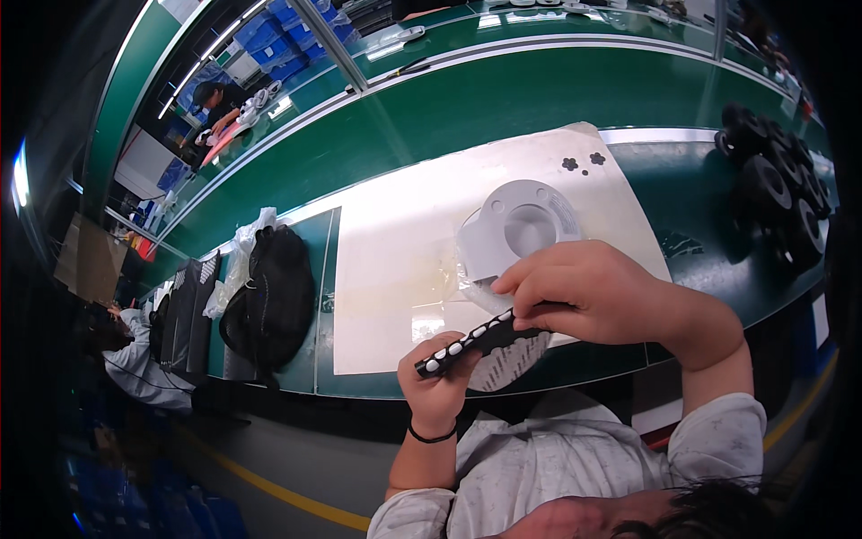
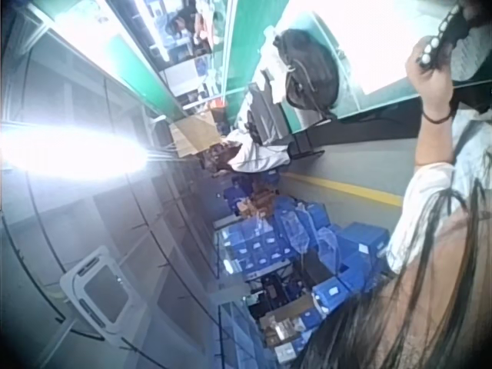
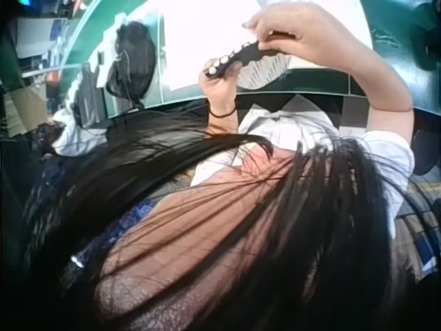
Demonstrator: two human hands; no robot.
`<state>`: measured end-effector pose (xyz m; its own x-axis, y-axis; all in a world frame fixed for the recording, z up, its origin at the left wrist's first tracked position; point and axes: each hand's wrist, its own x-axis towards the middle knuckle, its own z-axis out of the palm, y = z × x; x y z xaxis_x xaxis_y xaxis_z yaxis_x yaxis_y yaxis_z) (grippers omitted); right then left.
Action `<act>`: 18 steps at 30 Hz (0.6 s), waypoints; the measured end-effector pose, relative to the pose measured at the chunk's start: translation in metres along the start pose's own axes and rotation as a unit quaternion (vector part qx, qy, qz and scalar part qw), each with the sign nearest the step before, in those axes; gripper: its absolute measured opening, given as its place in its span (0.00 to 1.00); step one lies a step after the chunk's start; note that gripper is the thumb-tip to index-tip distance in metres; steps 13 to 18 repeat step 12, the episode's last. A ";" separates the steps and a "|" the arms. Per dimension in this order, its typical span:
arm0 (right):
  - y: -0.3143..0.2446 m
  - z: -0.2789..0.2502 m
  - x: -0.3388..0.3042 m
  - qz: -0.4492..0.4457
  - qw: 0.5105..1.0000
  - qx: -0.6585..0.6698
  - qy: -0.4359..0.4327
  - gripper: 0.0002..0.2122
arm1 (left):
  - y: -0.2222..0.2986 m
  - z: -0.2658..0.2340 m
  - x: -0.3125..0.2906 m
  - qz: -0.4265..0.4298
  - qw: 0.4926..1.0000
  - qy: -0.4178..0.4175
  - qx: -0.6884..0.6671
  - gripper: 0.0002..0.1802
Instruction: Assemble small parts into a plastic housing on a production line.
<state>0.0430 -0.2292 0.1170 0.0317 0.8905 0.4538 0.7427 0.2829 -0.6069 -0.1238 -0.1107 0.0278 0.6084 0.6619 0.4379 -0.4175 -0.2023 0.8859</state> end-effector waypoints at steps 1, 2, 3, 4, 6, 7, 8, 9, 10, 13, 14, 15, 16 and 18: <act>0.001 -0.001 0.000 0.000 1.000 0.000 0.000 0.06 | 0.000 -0.001 0.000 0.000 1.000 0.000 0.000 0.08; 0.003 -0.003 0.001 0.004 1.000 0.027 -0.012 0.05 | 0.000 -0.002 -0.001 0.002 1.000 0.005 0.001 0.08; 0.004 -0.005 0.001 0.008 0.998 0.055 -0.024 0.04 | -0.001 -0.003 -0.001 0.003 1.000 0.010 0.001 0.08; 0.004 -0.006 0.001 0.009 0.998 0.055 -0.024 0.04 | -0.001 -0.003 -0.001 0.003 1.000 0.010 0.001 0.08; 0.004 -0.008 0.001 -0.016 0.999 0.022 -0.025 0.03 | -0.003 -0.003 -0.001 0.015 1.000 0.011 -0.010 0.08; 0.004 -0.009 0.001 -0.015 0.999 0.022 -0.025 0.03 | -0.003 -0.003 -0.001 0.015 1.000 0.010 -0.011 0.08; 0.003 -0.010 0.001 -0.014 0.999 0.009 -0.031 0.03 | -0.003 -0.004 -0.002 0.005 1.000 0.015 0.001 0.09; 0.003 -0.011 0.001 -0.013 0.999 -0.004 -0.037 0.04 | -0.002 -0.005 -0.002 -0.005 1.000 0.020 0.013 0.10; 0.002 -0.013 0.001 -0.013 0.999 -0.005 -0.037 0.04 | -0.003 -0.006 -0.002 -0.005 1.000 0.020 0.013 0.10; 0.000 -0.018 0.001 0.011 1.000 0.013 -0.020 0.07 | -0.004 -0.008 -0.002 0.006 1.000 0.007 0.015 0.12; 0.000 -0.018 0.001 0.011 1.000 0.013 -0.020 0.07 | -0.004 -0.008 -0.002 0.006 1.000 0.007 0.015 0.12; 0.000 -0.018 0.001 0.011 1.000 0.013 -0.020 0.07 | -0.004 -0.008 -0.002 0.006 1.000 0.007 0.015 0.12; 0.000 -0.018 0.001 0.011 1.000 0.013 -0.020 0.07 | -0.004 -0.008 -0.002 0.006 1.000 0.007 0.015 0.12; 0.000 -0.018 0.001 0.011 1.000 0.013 -0.020 0.07 | -0.004 -0.008 -0.002 0.006 1.000 0.007 0.015 0.12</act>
